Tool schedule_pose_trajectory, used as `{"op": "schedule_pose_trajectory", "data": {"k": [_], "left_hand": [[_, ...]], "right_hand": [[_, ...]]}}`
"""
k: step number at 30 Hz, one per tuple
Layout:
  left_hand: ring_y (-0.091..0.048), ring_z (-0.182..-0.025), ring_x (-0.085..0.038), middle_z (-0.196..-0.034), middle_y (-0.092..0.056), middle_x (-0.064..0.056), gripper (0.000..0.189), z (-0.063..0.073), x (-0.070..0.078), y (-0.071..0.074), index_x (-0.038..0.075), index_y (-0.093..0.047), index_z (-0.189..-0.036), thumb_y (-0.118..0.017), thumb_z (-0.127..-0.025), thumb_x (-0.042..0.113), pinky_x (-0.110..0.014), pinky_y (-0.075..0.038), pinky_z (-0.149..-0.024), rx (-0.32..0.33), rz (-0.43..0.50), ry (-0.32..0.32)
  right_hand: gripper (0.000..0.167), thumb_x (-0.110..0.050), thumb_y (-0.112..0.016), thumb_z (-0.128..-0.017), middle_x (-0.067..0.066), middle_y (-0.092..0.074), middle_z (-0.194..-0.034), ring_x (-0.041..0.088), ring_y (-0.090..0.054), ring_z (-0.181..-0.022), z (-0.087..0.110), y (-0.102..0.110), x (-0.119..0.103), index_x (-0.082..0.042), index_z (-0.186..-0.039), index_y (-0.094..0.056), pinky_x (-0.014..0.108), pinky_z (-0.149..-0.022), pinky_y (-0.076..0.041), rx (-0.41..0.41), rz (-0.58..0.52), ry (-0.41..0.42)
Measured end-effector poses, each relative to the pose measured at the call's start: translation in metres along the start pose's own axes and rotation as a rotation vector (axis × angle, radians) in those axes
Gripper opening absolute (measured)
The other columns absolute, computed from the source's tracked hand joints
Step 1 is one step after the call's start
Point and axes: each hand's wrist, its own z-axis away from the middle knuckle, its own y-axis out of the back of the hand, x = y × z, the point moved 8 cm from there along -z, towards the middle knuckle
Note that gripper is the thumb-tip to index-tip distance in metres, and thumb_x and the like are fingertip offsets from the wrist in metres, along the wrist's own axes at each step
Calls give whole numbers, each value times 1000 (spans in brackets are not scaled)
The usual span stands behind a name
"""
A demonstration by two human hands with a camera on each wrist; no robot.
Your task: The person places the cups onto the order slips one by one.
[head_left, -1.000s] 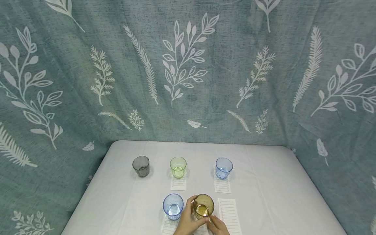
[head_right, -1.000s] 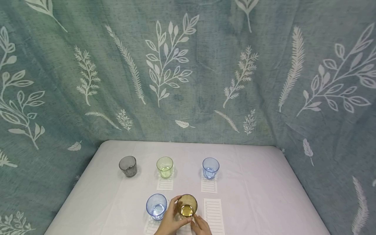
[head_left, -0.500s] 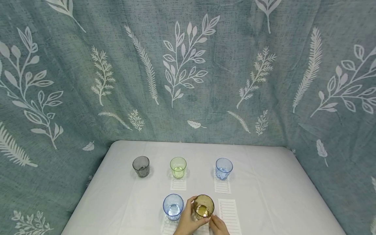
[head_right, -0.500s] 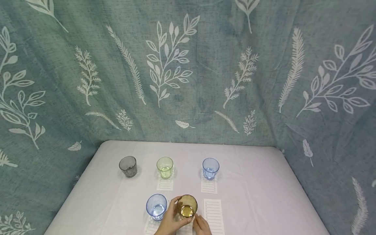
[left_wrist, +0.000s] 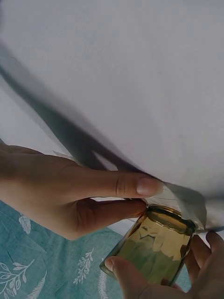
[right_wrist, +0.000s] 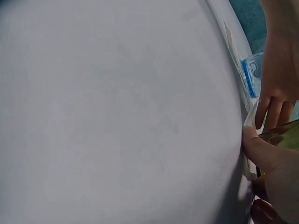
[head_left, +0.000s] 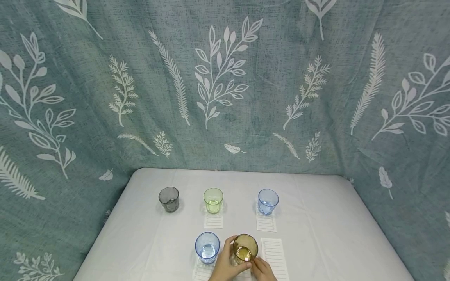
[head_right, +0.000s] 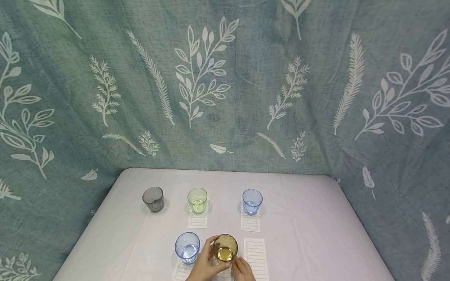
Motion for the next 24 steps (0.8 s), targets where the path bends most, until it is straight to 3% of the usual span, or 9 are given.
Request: {"op": "schedule_pose_trajectory", "data": {"k": [2, 3, 4, 13, 24], "left_hand": [[-51, -117, -43, -125, -55, -21, 78, 0, 0, 0, 3, -35, -135, -80, -75, 19, -48, -42, -99, -8, 17, 5], [-51, -117, -43, -126, -54, -21, 77, 0, 0, -1, 3, -35, -136, -80, -75, 20, -48, -42, -99, -10, 24, 7], [-51, -117, -43, -126, -54, -21, 77, 0, 0, -1, 4, -35, -136, -80, -75, 20, -49, -42, -99, -13, 28, 10], [-50, -118, -44, -128, -53, -22, 78, 1, 0, 0, 1, -35, -135, -80, -74, 17, -54, -40, -100, -7, 46, -12], [-49, -118, -47, -130, -52, -27, 80, 2, -2, -1, -2, -34, -137, -79, -75, 19, -55, -41, -99, 9, -2, -11]], "right_hand": [[68, -48, -30, -100, 17, -66, -92, 25, -61, -86, -26, 18, -6, 6, -86, -69, 15, -105, -26, -28, 29, 8], [74, -51, -27, -100, 15, -64, -80, 26, -60, -76, -39, 29, -9, 7, -75, -67, 15, -105, -26, -63, 35, 4], [81, -54, -20, -99, 15, -65, -79, 27, -60, -75, -40, 29, -9, 6, -74, -67, 13, -107, -21, -70, 37, 6], [76, -50, -23, -101, 14, -64, -77, 27, -60, -72, -39, 30, -10, 5, -73, -67, 12, -110, -17, -30, 42, 19], [79, -51, -21, -100, 17, -63, -77, 32, -58, -72, -34, 30, -11, 8, -72, -66, 11, -110, -17, 9, 33, -65]]}}
